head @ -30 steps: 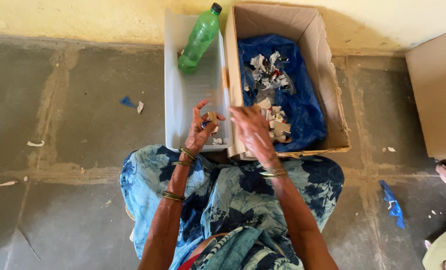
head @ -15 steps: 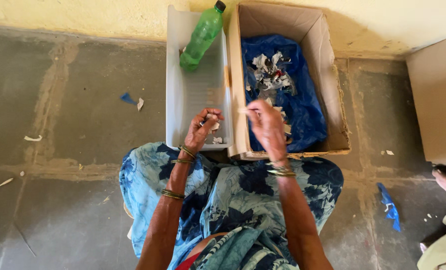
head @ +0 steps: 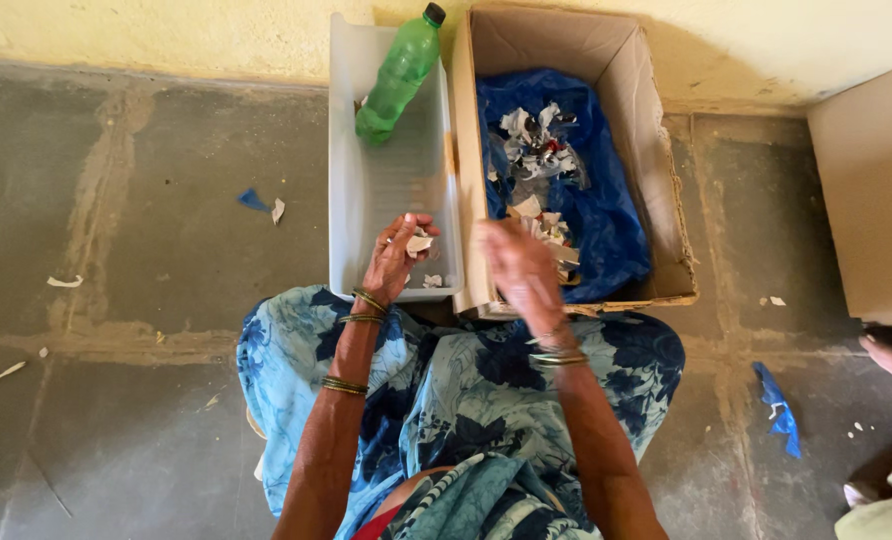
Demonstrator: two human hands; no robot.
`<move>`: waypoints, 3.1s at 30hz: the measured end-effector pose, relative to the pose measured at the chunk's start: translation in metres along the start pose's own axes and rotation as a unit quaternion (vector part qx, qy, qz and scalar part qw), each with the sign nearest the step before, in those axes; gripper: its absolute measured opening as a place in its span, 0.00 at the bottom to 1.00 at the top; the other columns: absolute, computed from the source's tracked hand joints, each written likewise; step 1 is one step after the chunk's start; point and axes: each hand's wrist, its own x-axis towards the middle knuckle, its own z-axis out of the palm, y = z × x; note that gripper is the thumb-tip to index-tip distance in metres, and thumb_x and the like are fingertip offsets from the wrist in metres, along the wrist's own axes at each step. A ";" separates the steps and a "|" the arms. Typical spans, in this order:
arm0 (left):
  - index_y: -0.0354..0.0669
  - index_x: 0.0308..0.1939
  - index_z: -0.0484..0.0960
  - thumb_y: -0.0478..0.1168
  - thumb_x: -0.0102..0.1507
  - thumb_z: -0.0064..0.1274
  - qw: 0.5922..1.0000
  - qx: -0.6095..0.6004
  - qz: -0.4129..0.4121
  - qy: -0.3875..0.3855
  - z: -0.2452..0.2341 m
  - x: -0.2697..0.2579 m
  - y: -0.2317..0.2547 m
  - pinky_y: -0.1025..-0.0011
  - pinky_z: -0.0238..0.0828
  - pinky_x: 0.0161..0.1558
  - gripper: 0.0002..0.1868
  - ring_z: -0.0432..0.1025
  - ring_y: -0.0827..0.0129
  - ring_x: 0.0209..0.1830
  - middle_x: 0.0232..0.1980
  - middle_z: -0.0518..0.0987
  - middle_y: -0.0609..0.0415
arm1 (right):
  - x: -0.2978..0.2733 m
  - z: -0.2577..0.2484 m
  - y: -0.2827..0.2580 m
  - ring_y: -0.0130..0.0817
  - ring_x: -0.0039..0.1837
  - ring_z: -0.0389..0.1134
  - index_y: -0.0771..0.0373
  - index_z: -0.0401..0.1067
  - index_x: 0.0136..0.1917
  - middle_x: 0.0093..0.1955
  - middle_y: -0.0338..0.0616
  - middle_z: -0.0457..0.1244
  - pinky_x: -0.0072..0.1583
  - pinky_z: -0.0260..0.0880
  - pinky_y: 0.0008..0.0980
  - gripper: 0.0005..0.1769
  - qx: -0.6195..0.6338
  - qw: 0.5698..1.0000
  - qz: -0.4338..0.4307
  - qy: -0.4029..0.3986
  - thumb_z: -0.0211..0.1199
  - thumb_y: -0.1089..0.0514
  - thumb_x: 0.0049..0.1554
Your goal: The person sits on the floor and sorts small pieces of paper and plastic from a white tray into a cardboard box lined with a blue plastic bag. They handle items one at a time, occasionally adjusting the bag and continuing to transfer materials.
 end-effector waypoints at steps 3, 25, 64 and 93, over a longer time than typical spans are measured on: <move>0.38 0.52 0.81 0.53 0.73 0.45 1.000 0.005 -0.009 -0.003 -0.001 -0.003 0.002 0.75 0.67 0.40 0.21 0.69 0.77 0.38 0.44 0.80 0.57 | 0.018 0.028 -0.030 0.32 0.39 0.71 0.59 0.73 0.60 0.47 0.45 0.67 0.33 0.72 0.26 0.14 0.012 0.996 -0.076 -0.048 0.62 0.62 0.60; 0.29 0.53 0.74 0.60 0.71 0.37 0.989 -0.138 -0.055 -0.012 0.000 0.003 0.009 0.56 0.80 0.56 0.33 0.79 0.50 0.51 0.49 0.80 0.36 | -0.022 -0.060 0.017 0.38 0.41 0.70 0.58 0.74 0.53 0.46 0.44 0.68 0.41 0.72 0.35 0.08 -0.110 0.988 0.024 0.108 0.67 0.58 0.60; 0.26 0.63 0.73 0.74 0.71 0.23 0.989 -0.103 -0.048 -0.090 -0.009 0.006 -0.003 0.58 0.73 0.62 0.50 0.76 0.56 0.55 0.57 0.79 0.40 | 0.025 0.049 -0.033 0.35 0.38 0.70 0.62 0.70 0.61 0.56 0.49 0.66 0.36 0.74 0.28 0.17 -0.033 0.994 -0.091 -0.055 0.58 0.57 0.60; 0.45 0.65 0.75 0.51 0.60 0.50 0.526 0.717 -0.117 -0.443 -0.091 0.102 -0.153 0.50 0.55 0.65 0.30 0.60 0.42 0.68 0.71 0.68 0.42 | -0.042 -0.065 0.057 0.50 0.47 0.73 0.65 0.76 0.55 0.63 0.55 0.67 0.47 0.73 0.42 0.15 -0.017 0.980 0.195 -0.029 0.66 0.56 0.57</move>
